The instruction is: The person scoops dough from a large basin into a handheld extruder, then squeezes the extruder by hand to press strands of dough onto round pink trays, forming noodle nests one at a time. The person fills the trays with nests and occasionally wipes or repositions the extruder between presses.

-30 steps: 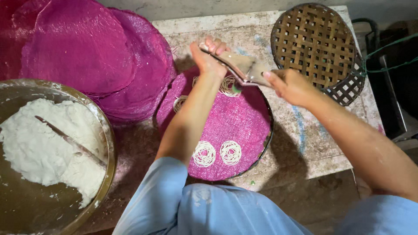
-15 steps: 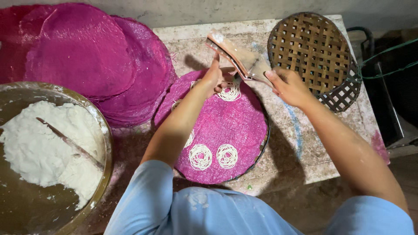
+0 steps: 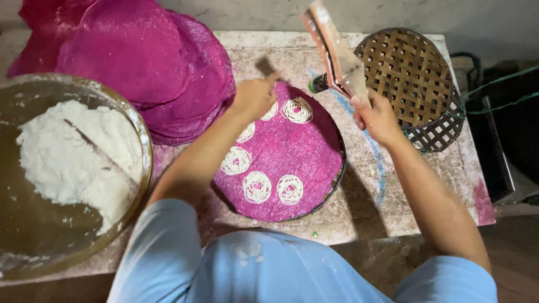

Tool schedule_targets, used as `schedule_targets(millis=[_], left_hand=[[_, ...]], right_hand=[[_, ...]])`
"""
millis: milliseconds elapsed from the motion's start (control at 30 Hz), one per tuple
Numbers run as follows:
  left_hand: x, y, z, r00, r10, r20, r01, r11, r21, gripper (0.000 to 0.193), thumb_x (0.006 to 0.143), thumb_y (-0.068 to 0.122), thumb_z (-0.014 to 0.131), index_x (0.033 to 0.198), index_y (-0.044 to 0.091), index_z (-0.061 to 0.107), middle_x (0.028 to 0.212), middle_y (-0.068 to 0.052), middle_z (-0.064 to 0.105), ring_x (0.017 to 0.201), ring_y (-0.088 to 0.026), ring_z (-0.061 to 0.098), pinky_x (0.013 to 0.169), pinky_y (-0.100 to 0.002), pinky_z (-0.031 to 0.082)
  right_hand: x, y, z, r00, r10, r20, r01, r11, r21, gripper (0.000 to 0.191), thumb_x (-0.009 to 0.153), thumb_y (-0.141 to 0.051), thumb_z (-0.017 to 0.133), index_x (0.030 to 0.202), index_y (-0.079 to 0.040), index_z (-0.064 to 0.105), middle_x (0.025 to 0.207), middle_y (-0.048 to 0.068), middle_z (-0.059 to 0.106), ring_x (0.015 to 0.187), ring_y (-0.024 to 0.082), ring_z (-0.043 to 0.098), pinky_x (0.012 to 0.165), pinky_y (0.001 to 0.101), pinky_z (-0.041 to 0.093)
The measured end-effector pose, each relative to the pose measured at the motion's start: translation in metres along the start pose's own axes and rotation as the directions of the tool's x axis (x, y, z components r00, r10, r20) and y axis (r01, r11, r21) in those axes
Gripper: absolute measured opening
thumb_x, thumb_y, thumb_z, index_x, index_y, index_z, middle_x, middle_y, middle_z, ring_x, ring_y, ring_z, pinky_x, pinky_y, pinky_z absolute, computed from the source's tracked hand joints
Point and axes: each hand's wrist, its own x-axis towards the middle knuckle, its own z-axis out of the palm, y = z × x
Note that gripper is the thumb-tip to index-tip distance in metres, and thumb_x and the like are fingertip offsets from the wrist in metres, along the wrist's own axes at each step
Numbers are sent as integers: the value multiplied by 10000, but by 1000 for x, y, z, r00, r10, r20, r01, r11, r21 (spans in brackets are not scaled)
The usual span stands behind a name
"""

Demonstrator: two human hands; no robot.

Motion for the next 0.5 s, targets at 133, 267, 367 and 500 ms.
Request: schedule_targets(millis=[133, 267, 367, 500], left_hand=[[-62, -15, -61, 973, 90, -213, -163, 920, -357, 491, 965, 237, 638, 1449, 169, 596, 1170, -68, 758, 943, -194, 753, 836, -364, 599], [-154, -11, -116, 937, 245, -247, -348, 696, -629, 581, 895, 228, 751, 1441, 135, 575, 1332, -79, 697, 1162, -211, 688, 939, -360, 570], [-231, 3, -140, 782, 443, -439, -610, 689, -391, 689, 769, 204, 912, 1381, 105, 610, 1360, -118, 669, 1272, -290, 629, 1086, -430, 472], [-304, 2, -169, 728, 439, -527, -643, 704, -302, 608, 760, 142, 877, 1331, 170, 669, 1299, -33, 711, 1196, -238, 693, 1012, -363, 546]], right_hand=[[-44, -21, 30, 970, -92, 224, -14, 902, 431, 640, 1020, -661, 466, 1106, -39, 591, 675, 30, 575, 539, 155, 551, 509, 327, 491], [-96, -37, 106, 872, -135, 470, -340, 522, 782, 786, 959, -786, 403, 1127, -41, 587, 625, 37, 518, 465, 160, 488, 436, 314, 395], [-132, -47, 186, 763, -272, 586, -575, 131, 808, 805, 967, -823, 377, 1051, -53, 596, 515, 13, 394, 373, 133, 381, 357, 280, 321], [-157, -65, 280, 600, -425, 678, -732, 49, 679, 809, 963, -824, 358, 967, -50, 594, 474, 7, 363, 319, 116, 339, 301, 245, 316]])
